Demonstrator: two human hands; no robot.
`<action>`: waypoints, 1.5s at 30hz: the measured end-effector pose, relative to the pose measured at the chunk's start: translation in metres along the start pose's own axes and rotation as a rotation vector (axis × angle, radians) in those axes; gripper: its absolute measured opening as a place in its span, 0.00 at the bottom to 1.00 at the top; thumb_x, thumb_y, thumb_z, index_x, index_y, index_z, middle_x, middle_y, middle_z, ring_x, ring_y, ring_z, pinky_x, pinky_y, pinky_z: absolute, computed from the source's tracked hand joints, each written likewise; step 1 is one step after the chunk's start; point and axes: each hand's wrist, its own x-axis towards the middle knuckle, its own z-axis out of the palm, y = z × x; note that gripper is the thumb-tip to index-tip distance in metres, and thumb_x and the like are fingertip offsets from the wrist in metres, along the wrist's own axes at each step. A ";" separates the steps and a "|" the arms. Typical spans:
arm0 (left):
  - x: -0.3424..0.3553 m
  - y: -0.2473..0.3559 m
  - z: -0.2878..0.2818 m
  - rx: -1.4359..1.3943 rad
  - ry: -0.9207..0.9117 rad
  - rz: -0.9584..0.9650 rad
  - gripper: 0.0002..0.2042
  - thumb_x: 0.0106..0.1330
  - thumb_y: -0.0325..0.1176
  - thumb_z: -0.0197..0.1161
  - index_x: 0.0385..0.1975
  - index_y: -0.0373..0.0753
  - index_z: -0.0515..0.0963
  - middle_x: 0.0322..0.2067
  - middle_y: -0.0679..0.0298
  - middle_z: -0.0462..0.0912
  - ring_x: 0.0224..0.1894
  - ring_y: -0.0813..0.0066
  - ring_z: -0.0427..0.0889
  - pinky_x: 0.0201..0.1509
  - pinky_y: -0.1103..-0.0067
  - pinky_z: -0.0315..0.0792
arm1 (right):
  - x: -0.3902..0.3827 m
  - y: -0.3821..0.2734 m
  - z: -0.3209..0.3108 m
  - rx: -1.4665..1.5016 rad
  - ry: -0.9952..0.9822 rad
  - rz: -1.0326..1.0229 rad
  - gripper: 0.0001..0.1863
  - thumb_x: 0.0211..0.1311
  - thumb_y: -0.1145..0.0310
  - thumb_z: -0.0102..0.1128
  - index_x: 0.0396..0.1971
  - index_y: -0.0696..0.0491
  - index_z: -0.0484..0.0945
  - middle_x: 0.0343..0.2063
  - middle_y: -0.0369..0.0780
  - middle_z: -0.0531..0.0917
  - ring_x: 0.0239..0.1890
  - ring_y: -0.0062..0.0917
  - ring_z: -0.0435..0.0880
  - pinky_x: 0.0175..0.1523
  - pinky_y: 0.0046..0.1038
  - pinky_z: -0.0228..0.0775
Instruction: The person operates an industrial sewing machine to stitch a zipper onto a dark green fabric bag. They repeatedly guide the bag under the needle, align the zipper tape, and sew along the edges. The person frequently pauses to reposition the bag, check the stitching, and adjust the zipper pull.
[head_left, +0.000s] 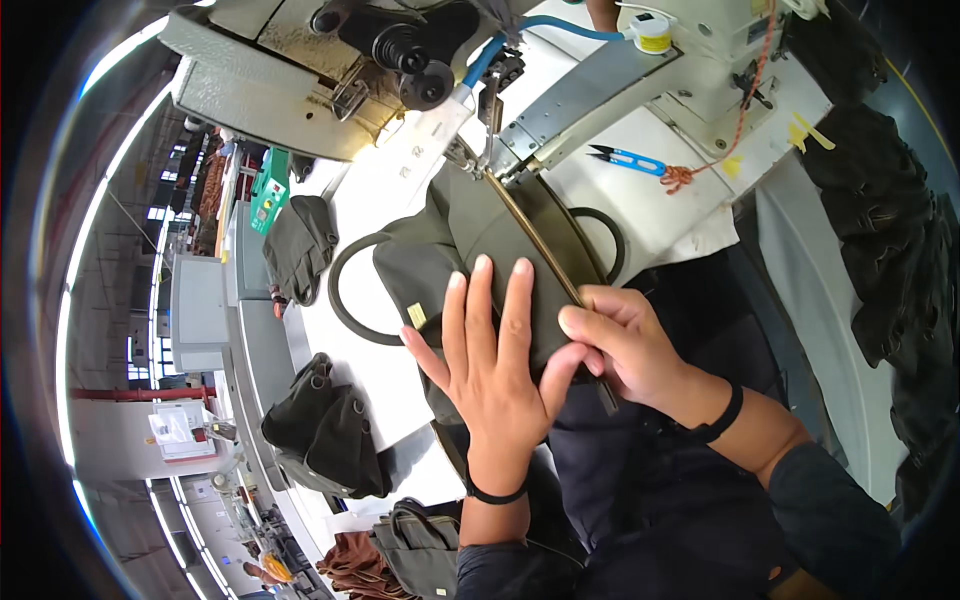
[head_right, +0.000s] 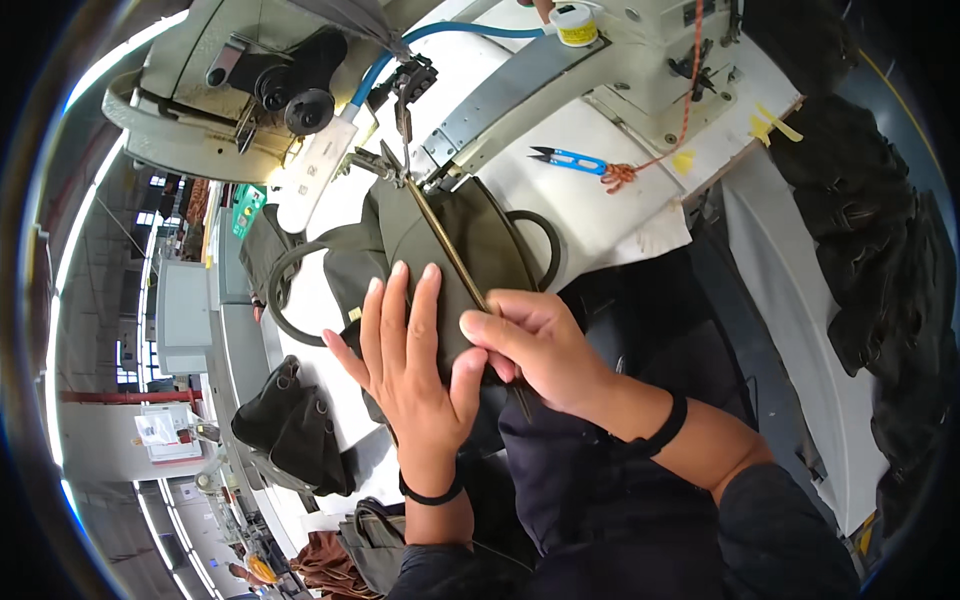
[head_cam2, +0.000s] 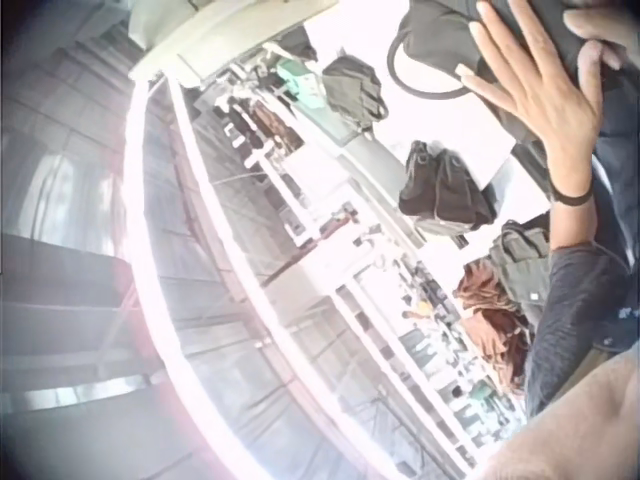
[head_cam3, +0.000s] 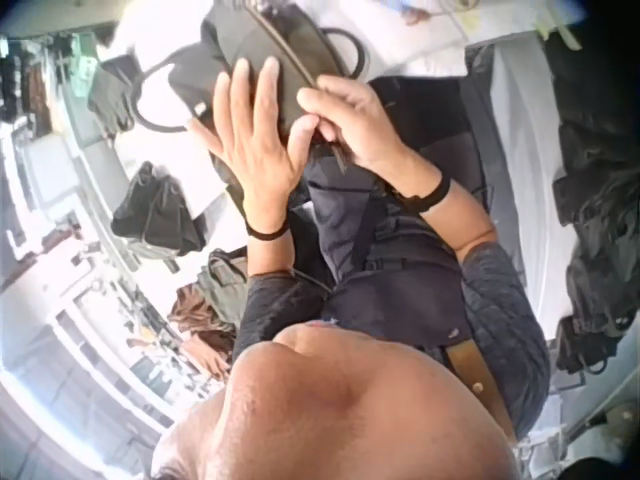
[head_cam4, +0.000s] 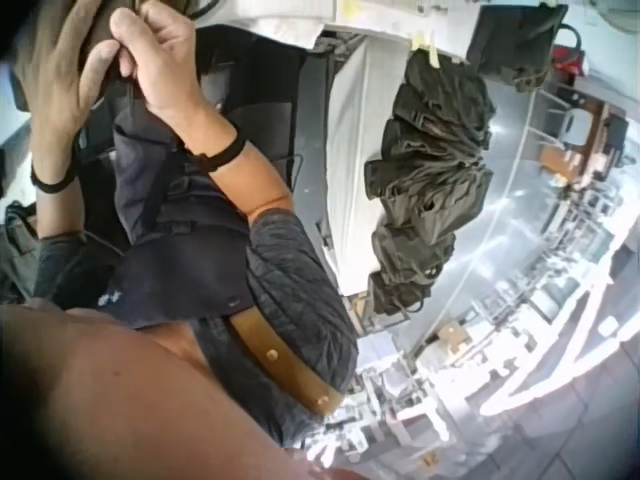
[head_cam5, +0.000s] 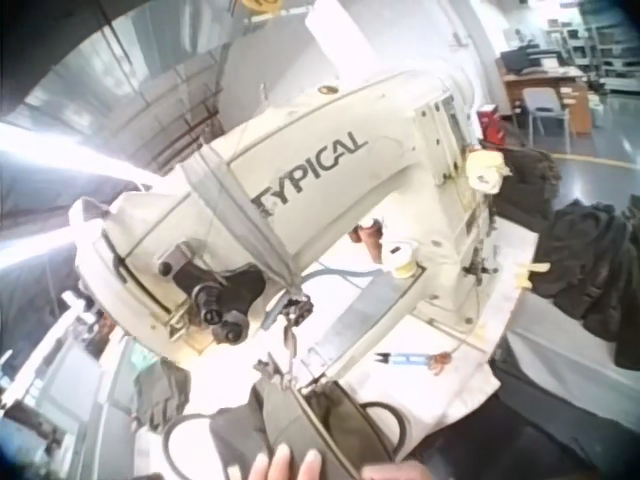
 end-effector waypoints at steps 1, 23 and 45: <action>-0.003 0.001 0.001 0.004 0.008 0.008 0.35 0.78 0.65 0.43 0.71 0.44 0.75 0.70 0.56 0.75 0.75 0.56 0.68 0.83 0.52 0.24 | -0.003 -0.002 -0.001 -0.047 0.002 0.014 0.18 0.79 0.63 0.61 0.24 0.51 0.75 0.19 0.28 0.74 0.21 0.09 0.68 0.27 0.17 0.58; 0.024 -0.011 0.007 0.012 -0.046 -0.010 0.37 0.75 0.70 0.44 0.69 0.49 0.78 0.67 0.59 0.78 0.72 0.59 0.71 0.82 0.49 0.20 | 0.027 -0.012 -0.006 -0.147 -0.010 -0.017 0.19 0.77 0.65 0.63 0.22 0.53 0.75 0.17 0.29 0.76 0.19 0.08 0.68 0.25 0.17 0.56; 0.041 -0.026 0.021 -0.021 -0.016 0.005 0.33 0.75 0.64 0.53 0.72 0.50 0.75 0.69 0.59 0.75 0.72 0.60 0.70 0.80 0.47 0.23 | 0.056 -0.011 -0.007 -0.198 0.007 -0.069 0.18 0.77 0.63 0.61 0.23 0.52 0.76 0.17 0.28 0.73 0.19 0.08 0.67 0.25 0.16 0.56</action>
